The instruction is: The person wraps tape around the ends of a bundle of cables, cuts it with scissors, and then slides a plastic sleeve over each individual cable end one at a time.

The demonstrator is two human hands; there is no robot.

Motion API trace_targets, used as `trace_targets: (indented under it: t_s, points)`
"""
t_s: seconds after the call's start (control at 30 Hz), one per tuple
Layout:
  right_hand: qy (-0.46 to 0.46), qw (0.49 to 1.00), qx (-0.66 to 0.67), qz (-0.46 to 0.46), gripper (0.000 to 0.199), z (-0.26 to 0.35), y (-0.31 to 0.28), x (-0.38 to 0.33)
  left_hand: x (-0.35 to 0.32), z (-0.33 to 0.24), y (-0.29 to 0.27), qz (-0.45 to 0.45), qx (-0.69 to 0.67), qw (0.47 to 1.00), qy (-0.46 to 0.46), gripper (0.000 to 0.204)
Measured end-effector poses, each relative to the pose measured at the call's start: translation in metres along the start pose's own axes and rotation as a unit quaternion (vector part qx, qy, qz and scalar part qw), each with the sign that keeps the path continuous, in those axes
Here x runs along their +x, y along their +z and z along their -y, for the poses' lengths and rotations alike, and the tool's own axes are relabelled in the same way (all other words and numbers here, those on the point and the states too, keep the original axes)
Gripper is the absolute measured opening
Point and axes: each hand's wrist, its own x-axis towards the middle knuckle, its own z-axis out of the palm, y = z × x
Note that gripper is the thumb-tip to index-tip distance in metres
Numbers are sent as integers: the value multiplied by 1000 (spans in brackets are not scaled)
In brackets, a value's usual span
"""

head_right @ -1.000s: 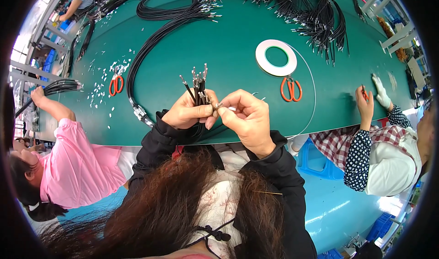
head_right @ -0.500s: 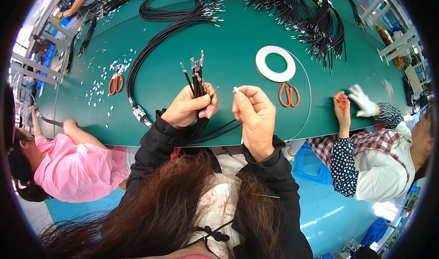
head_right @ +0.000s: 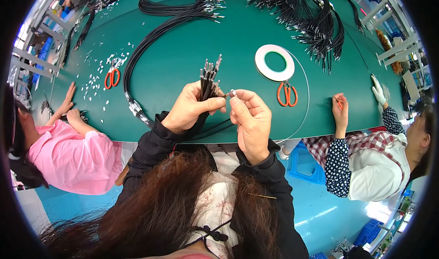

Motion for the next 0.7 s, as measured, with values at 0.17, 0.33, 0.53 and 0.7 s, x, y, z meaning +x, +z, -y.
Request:
trace_targets:
  t_s: [0.17,0.33,0.53,0.7]
  points:
    - [-2,1000,-29,6,17,-1,0,0,-2,-4,5,13,13,1000,-14,12]
    - [-42,990,-84,103,17,1,-12,7,-2,-3,-2,67,-12,997,-38,10]
    - [-60,983,-132,111,20,-6,-17,12,1,2,-6,75,-41,996,-40,12]
    - [-73,992,-72,73,23,-10,-28,17,2,3,-5,12,-46,999,-12,15]
